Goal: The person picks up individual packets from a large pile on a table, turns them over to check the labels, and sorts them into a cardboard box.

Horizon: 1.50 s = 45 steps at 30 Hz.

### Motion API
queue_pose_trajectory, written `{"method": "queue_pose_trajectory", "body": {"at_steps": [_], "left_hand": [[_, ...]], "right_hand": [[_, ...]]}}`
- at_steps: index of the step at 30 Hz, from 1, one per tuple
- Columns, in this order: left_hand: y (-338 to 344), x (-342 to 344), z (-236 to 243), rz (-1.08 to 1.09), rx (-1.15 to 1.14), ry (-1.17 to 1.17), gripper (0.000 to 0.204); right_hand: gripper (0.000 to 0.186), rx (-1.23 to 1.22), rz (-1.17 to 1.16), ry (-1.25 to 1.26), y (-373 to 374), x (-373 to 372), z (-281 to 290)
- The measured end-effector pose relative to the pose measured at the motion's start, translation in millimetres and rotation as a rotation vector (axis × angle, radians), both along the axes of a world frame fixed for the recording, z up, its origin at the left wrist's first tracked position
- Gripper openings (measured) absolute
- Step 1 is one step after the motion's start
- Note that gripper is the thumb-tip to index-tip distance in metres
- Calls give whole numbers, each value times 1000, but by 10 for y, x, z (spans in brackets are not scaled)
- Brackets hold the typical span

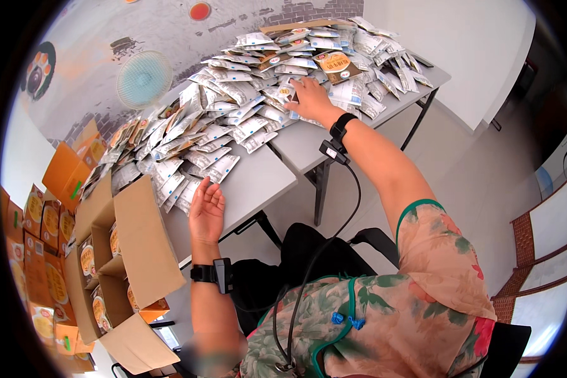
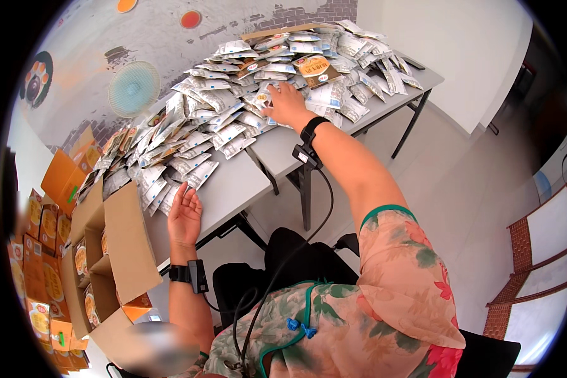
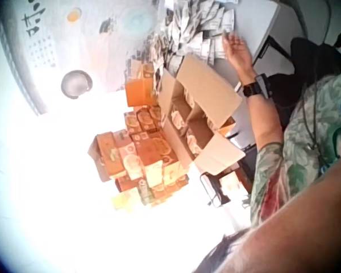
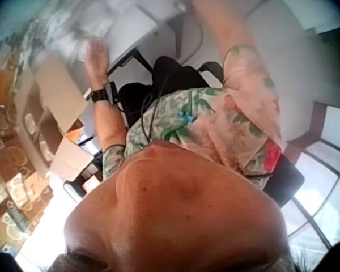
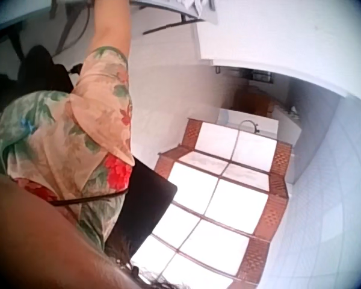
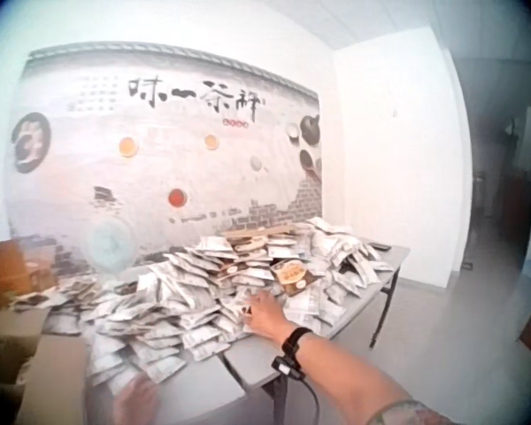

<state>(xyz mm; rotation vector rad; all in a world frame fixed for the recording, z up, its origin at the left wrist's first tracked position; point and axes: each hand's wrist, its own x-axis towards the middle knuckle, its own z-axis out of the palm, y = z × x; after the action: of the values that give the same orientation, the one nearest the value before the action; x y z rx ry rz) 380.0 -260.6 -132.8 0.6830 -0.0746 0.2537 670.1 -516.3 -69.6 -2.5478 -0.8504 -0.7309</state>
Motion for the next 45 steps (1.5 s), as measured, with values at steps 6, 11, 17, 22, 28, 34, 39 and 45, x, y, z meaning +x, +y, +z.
{"method": "queue_pose_trajectory", "body": {"at_steps": [6,11,17,22,28,34,39,45], "left_hand": [[12,-6,-74,-18,37,-39,38],[-22,-30,3,-6,43,14,35],[2,-64,27,-20,52,-2,34],[8,-39,29,-41,48,6,33],[9,-30,-3,-37,45,-4,32],[-19,-37,31,-48,52,14,32],[12,-19,-30,-68,86,-1,34],[31,-66,38,-150,142,16,61]], "right_hand": [[51,-86,7,-268,265,28,-180],[54,-200,-139,-218,444,-84,-44],[50,-325,-292,-236,567,-40,-85],[39,-374,-219,-333,480,-26,109],[32,-204,-28,-306,438,-170,598],[29,-55,215,-335,508,-662,927],[32,81,524,-26,737,-1076,950],[32,111,713,407,1055,-1462,905]]}}
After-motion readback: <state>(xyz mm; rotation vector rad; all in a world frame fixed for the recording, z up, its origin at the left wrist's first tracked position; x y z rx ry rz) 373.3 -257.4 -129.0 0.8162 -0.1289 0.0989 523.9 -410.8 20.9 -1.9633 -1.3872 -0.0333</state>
